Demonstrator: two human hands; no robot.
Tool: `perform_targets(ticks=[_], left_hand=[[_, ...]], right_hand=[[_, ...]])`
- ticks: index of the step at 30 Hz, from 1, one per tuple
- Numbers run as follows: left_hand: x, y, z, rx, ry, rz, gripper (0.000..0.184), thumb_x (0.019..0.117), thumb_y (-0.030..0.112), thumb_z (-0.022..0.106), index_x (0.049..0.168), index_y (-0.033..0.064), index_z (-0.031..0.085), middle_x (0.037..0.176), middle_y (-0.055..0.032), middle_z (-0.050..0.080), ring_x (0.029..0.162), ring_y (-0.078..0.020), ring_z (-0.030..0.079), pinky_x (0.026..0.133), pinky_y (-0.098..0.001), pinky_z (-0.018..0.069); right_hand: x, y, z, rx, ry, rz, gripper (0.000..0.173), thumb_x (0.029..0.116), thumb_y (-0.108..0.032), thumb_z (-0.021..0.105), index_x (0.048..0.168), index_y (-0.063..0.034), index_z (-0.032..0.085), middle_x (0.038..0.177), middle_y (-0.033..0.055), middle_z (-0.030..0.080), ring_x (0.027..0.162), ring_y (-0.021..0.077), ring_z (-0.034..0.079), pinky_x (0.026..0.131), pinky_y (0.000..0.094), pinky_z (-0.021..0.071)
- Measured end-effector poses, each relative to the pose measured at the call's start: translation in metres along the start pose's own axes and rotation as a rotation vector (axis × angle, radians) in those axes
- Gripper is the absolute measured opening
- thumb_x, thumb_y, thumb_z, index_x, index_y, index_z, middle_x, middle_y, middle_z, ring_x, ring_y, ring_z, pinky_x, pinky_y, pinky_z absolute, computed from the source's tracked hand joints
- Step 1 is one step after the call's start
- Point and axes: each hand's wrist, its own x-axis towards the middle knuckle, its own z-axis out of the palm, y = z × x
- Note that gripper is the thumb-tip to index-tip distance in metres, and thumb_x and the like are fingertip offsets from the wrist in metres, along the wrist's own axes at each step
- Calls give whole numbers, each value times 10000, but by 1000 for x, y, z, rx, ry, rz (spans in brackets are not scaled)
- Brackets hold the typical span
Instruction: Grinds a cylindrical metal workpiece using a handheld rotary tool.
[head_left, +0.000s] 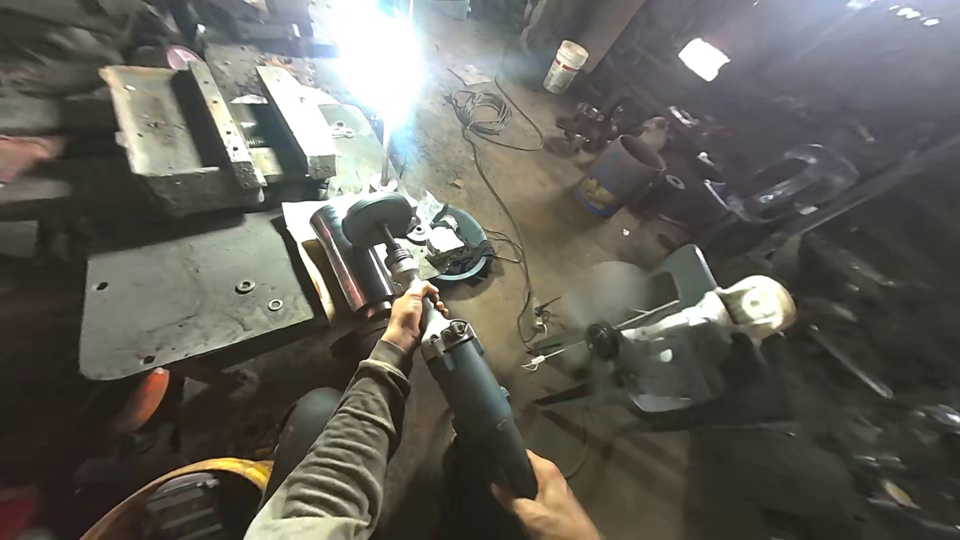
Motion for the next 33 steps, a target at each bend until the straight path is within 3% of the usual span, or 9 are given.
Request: perform_targets(ticks=[5, 8, 15, 27, 33], left_hand=[[11, -10, 6, 39, 49, -38, 121, 964, 139, 599, 917, 31, 570, 674, -95, 596, 556, -220, 624, 554, -388, 587], [12, -11, 10, 34, 65, -36, 131, 969, 132, 598, 905, 20, 573, 668, -99, 601, 553, -220, 627, 551, -388, 589], [-12, 1, -1, 11, -40, 43, 147, 999, 134, 524, 881, 55, 564, 675, -72, 586, 568, -204, 616, 579, -375, 586], [-43, 15, -54, -125, -115, 180, 309, 1057, 149, 370, 795, 94, 525, 636, -40, 569, 561, -182, 616, 609, -354, 597], [-40, 15, -38, -114, -84, 120, 273, 1053, 158, 405, 822, 84, 533, 635, -48, 557, 549, -185, 604, 590, -356, 587]], right_hand=[[1, 2, 0, 84, -7, 17, 457, 830, -289, 846, 1185, -43, 696, 947, 90, 755, 801, 186, 734, 815, 439, 629], [2, 5, -3, 63, -6, 15, 470, 830, -304, 845, 1186, -39, 692, 944, 92, 755, 791, 189, 734, 815, 443, 629], [-6, 0, -4, -45, 2, -18, 508, 833, -330, 839, 1229, -47, 691, 1044, 75, 766, 996, 162, 733, 952, 435, 595], [-11, -16, 5, -260, -90, -46, 567, 867, -380, 789, 1340, -101, 646, 1063, 96, 764, 1000, 241, 738, 932, 530, 581], [-16, -15, 6, -213, -55, -30, 554, 869, -377, 792, 1317, -83, 654, 1055, 96, 763, 992, 225, 736, 936, 506, 583]])
